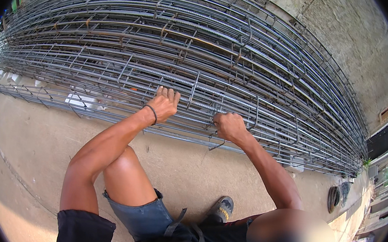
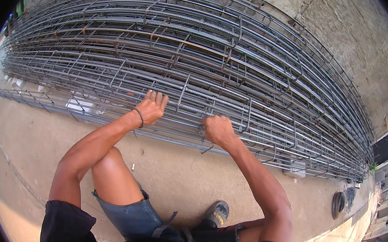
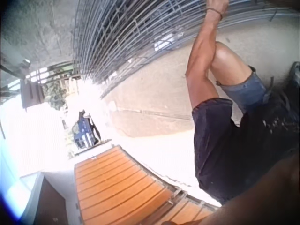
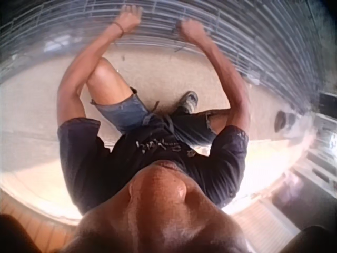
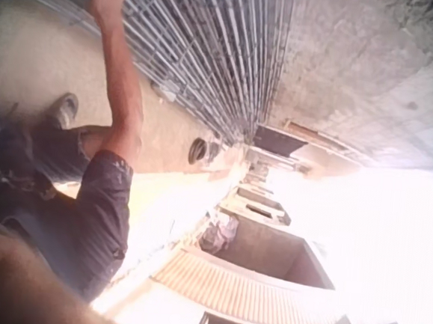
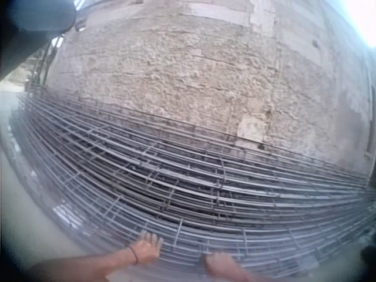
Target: The person secures a rebar cage by hand-twisting wire ties around intersecting bars and then using pliers to tighten and cut the wire.
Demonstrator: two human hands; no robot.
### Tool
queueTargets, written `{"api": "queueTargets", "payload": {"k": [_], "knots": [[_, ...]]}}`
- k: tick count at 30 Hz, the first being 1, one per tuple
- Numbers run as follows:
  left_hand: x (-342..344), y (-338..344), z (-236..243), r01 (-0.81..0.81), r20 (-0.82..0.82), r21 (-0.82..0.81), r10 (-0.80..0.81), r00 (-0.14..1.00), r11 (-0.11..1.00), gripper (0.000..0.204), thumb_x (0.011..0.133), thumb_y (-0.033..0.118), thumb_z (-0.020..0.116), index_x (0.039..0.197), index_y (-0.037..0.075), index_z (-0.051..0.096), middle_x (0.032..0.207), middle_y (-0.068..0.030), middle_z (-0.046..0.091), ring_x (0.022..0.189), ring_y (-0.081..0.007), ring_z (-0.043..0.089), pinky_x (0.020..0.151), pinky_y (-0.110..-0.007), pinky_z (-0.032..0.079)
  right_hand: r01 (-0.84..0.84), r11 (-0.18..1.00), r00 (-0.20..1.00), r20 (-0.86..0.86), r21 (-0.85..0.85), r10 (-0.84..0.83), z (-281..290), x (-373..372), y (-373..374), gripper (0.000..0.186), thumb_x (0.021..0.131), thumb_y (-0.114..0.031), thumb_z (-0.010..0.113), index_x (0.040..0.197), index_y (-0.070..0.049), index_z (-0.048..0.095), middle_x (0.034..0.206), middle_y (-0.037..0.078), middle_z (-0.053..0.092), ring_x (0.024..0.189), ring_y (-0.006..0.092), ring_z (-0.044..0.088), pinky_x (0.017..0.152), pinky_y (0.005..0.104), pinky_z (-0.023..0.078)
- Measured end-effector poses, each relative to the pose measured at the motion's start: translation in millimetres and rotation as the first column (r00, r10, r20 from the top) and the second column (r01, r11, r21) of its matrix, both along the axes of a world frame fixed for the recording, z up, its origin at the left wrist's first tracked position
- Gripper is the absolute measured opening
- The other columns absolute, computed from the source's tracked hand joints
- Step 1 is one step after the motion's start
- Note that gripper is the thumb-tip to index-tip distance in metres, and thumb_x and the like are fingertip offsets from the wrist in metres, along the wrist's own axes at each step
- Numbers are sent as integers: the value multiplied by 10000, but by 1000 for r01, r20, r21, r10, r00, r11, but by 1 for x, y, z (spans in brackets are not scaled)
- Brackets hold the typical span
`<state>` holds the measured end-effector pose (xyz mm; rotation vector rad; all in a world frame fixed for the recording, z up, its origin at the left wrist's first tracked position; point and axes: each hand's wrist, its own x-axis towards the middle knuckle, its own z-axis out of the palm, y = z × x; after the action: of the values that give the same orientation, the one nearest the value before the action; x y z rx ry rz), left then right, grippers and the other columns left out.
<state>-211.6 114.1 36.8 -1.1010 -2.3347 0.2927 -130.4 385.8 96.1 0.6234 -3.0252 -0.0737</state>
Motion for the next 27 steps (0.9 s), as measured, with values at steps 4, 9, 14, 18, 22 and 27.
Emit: {"api": "queueTargets", "payload": {"k": [4, 9, 14, 18, 22, 27], "knots": [[1, 1, 2, -28, 29, -2, 28, 999, 1000, 653, 625, 107, 722, 1174, -142, 471, 941, -229, 540, 865, -340, 575, 908, -489, 459, -160, 971, 980, -91, 177, 178, -8, 2, -5, 158, 768, -83, 564, 827, 55, 613, 822, 209, 633, 643, 367, 661, 554, 407, 539], [0, 1, 0, -41, 26, -14, 41, 999, 999, 666, 621, 112, 725, 1181, -144, 469, 954, -236, 538, 861, -344, 570, 913, -501, 450, -159, 977, 987, -15, 144, 163, -9, -1, -3, 213, 805, -123, 587, 882, 75, 590, 853, 240, 608, 724, 368, 663, 613, 413, 547], [0, 0, 0, -24, 65, -25, 25, 998, 999, 723, 590, 122, 756, 1191, -148, 459, 974, -244, 539, 868, -342, 569, 901, -506, 455, -95, 992, 964, 241, -83, 113, 7, -3, 4, 292, 864, -270, 622, 960, 6, 626, 988, 212, 604, 833, 419, 635, 759, 489, 518], [2, 0, 5, -41, 76, -38, 44, 996, 998, 741, 576, 112, 765, 1191, -160, 453, 957, -236, 546, 854, -335, 572, 896, -493, 467, -192, 971, 963, 164, -143, 214, 18, -8, -3, 270, 829, -275, 640, 894, -13, 659, 981, 192, 632, 846, 416, 638, 768, 494, 517], [4, 0, 8, -17, 0, -32, 17, 1000, 999, 718, 556, 118, 779, 1148, -156, 479, 904, -202, 538, 819, -315, 566, 862, -479, 483, -48, 997, 989, 138, -61, 56, 19, -5, -22, 209, 769, -205, 625, 755, -6, 686, 861, 232, 665, 816, 394, 661, 733, 467, 536], [4, 0, 8, -22, 4, 1, 22, 1000, 1000, 592, 634, 95, 698, 1135, -154, 503, 881, -197, 539, 802, -308, 560, 869, -475, 474, -95, 958, 980, 197, 271, 41, 28, -4, -38, 171, 738, -134, 602, 763, 6, 699, 793, 231, 670, 785, 377, 670, 690, 450, 541]]}}
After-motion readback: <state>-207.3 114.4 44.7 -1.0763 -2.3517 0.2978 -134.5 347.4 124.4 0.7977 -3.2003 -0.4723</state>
